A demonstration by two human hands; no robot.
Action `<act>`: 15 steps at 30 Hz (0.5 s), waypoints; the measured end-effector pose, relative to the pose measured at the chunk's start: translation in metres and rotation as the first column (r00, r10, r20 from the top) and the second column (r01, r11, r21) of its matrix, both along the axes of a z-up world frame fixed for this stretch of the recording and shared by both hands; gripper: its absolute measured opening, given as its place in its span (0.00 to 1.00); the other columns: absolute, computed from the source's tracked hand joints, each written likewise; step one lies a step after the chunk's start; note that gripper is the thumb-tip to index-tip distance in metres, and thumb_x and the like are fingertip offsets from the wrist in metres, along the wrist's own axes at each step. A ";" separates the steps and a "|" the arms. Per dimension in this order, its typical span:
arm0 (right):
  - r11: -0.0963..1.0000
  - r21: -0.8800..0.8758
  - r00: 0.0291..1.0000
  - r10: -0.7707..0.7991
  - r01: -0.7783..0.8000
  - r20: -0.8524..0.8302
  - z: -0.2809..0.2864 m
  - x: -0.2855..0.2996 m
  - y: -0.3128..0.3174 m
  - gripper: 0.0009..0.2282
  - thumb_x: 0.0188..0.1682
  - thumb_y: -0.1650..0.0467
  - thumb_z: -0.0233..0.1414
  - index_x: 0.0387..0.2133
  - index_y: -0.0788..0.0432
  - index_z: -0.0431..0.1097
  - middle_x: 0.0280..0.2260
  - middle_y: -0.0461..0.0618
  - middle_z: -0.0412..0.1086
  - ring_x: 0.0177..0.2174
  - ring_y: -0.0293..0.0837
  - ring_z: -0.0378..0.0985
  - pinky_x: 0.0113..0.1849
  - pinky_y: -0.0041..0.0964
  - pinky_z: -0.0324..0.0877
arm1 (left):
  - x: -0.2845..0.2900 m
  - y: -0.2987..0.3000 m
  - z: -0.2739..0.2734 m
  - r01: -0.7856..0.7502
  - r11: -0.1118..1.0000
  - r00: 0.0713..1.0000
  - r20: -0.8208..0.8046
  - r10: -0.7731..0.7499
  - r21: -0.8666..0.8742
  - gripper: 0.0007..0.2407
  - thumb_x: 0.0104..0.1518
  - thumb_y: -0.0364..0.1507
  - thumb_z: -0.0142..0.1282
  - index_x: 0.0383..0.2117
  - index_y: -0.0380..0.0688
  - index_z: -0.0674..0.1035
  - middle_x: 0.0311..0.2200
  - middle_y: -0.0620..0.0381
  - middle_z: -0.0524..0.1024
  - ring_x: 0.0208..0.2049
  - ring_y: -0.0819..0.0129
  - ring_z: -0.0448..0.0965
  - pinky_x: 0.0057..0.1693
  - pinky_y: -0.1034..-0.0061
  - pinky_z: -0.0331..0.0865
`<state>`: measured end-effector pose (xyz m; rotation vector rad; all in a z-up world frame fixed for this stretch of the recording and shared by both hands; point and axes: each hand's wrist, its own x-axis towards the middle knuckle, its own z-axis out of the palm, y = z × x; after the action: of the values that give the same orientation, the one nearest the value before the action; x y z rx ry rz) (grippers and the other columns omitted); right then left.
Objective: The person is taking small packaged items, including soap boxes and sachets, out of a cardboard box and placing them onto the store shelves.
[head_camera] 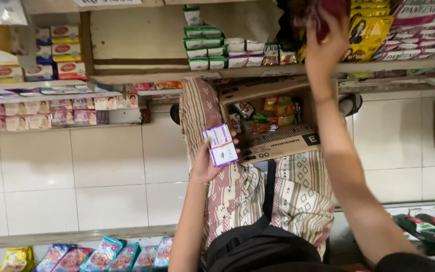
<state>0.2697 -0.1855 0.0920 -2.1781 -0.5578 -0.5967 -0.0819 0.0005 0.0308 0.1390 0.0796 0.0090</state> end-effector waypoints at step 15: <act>0.793 -0.107 0.786 0.560 -0.600 -0.264 0.007 -0.277 0.040 0.26 0.32 0.73 0.66 0.48 0.51 0.71 0.56 0.55 0.62 0.55 0.61 0.61 0.58 0.57 0.61 | -0.006 -0.008 -0.031 0.161 0.956 0.936 -0.346 -0.069 0.246 0.25 0.68 0.47 0.42 0.62 0.40 0.70 0.59 0.42 0.69 0.57 0.53 0.73 0.60 0.56 0.71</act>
<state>-0.0073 -0.1452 0.0993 -2.0410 -1.1450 0.0398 -0.0875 -0.0071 0.0001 0.4195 0.4117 -0.1233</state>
